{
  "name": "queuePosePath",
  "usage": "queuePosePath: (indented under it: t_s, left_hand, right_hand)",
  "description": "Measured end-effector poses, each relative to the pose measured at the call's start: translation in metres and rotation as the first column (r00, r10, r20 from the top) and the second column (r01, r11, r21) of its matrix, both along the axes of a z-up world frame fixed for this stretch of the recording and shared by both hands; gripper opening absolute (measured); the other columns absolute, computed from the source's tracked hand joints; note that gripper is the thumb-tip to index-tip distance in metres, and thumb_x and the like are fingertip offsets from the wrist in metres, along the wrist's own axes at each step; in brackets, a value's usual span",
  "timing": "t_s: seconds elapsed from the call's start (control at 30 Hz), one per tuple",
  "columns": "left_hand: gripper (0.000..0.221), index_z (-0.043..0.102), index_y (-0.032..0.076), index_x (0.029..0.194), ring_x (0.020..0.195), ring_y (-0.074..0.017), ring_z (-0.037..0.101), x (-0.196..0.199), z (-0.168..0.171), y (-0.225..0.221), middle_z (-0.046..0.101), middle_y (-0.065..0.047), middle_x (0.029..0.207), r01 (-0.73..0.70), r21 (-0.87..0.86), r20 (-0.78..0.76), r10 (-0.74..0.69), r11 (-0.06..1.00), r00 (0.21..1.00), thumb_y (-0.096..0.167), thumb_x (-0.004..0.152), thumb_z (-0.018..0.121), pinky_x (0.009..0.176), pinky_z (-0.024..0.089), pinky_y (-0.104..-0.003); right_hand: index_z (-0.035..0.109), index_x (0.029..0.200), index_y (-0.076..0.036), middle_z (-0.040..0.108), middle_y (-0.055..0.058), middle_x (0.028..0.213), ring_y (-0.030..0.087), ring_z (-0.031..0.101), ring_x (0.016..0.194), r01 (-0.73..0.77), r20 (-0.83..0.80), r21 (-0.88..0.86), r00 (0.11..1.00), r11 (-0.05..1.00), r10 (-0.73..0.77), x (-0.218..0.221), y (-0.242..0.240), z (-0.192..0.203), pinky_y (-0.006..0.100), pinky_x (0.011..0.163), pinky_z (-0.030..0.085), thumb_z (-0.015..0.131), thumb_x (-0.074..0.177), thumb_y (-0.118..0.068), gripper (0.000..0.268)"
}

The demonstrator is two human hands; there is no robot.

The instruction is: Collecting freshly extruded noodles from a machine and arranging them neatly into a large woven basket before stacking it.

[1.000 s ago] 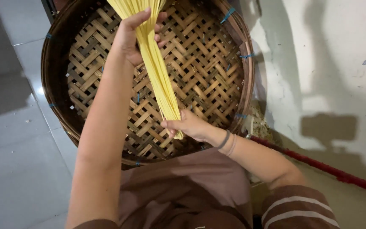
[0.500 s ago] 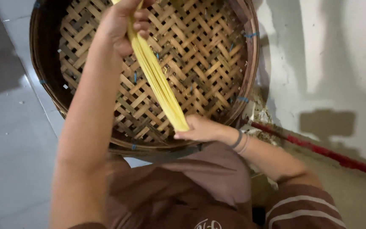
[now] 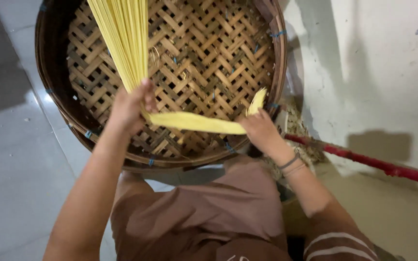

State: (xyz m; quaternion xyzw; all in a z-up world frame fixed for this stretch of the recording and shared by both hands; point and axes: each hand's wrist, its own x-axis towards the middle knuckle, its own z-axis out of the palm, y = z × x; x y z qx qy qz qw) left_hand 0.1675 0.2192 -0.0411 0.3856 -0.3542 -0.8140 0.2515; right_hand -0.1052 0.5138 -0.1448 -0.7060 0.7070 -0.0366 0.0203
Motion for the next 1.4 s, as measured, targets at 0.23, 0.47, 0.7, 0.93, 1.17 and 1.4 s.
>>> queuePosePath:
  t_s: [0.23, 0.47, 0.7, 0.93, 1.17, 1.4]
  left_hand:
    - [0.025, 0.055, 0.002, 0.094, 0.051, -0.0190, 0.054, 0.041, -0.058, 0.036, 0.048, -0.007, 0.065, 0.054, 0.000, -0.013, -0.054, 0.999, 0.998, 0.023, 0.103, 0.065, 0.060, 0.060, -0.041]
    - [0.030, 0.056, 0.003, 0.089, 0.066, -0.0199, 0.060, 0.077, -0.061, 0.040, 0.056, -0.012, 0.072, 0.191, -0.081, 0.083, -0.184, 0.978, 0.979, 0.028, 0.105, 0.061, 0.066, 0.054, -0.038]
    - [0.037, 0.070, 0.001, 0.071, 0.061, -0.0226, 0.058, 0.101, -0.080, 0.043, 0.068, -0.013, 0.063, 0.526, -0.155, 0.357, -0.449, 0.836, 0.819, 0.029, 0.095, 0.072, 0.066, 0.047, -0.032]
    - [0.029, 0.075, -0.013, 0.089, 0.075, -0.0411, 0.070, 0.089, -0.045, 0.048, 0.072, -0.033, 0.078, 0.782, -0.232, 0.551, -0.584, 0.578, 0.596, 0.016, 0.090, 0.071, 0.076, 0.051, -0.050]
    - [0.031, 0.072, 0.003, 0.114, 0.095, -0.0359, 0.069, 0.090, -0.095, 0.051, 0.071, -0.018, 0.112, 0.692, -0.707, 0.665, -0.470, -0.146, 0.580, -0.004, 0.085, 0.063, 0.079, 0.062, -0.044]
    - [0.025, 0.069, 0.004, 0.112, 0.089, -0.0380, 0.063, 0.103, -0.112, 0.052, 0.066, -0.019, 0.108, 0.568, -0.805, 0.571, -0.478, -0.169, 0.668, 0.003, 0.087, 0.069, 0.072, 0.057, -0.049]
  right_hand:
    - [0.063, 0.121, -0.007, 0.069, 0.018, 0.109, 0.040, 0.064, 0.110, -0.119, 0.410, 0.425, 0.909, 0.897, -0.073, 0.030, -0.009, 0.035, 0.067, 0.108, 0.032, 0.062, 0.091, -0.053, 0.055]
    - [0.074, 0.110, -0.023, 0.071, 0.008, 0.102, 0.032, 0.066, 0.102, -0.180, 0.344, 0.445, 0.939, 0.877, 0.018, 0.017, -0.010, -0.004, 0.052, 0.095, 0.046, 0.051, 0.097, -0.052, 0.039]
    - [0.074, 0.072, -0.018, 0.064, 0.010, 0.074, 0.035, 0.066, 0.075, -0.238, 0.389, 0.519, 0.921, 0.821, 0.021, 0.013, -0.033, 0.004, 0.045, 0.069, 0.054, 0.053, 0.088, -0.041, 0.034]
    - [0.054, 0.111, 0.002, 0.064, 0.025, 0.107, 0.039, 0.064, 0.106, -0.194, 0.672, -0.064, 0.717, 0.979, 0.186, -0.020, -0.190, 0.090, 0.048, 0.089, 0.052, 0.066, 0.093, -0.012, 0.025]
    - [-0.005, 0.156, -0.007, 0.001, 0.030, 0.163, 0.044, 0.007, 0.151, 0.210, 0.854, 0.242, -0.509, 0.947, -0.106, -0.017, -0.389, 0.114, 0.060, 0.122, 0.013, 0.058, 0.057, -0.081, 0.139]
    - [0.046, 0.139, 0.000, 0.068, 0.021, 0.121, 0.033, 0.071, 0.109, -0.202, 0.848, -0.018, -0.522, 0.979, -0.092, 0.068, -0.435, 0.130, 0.047, 0.100, 0.062, 0.077, 0.068, -0.066, 0.101]
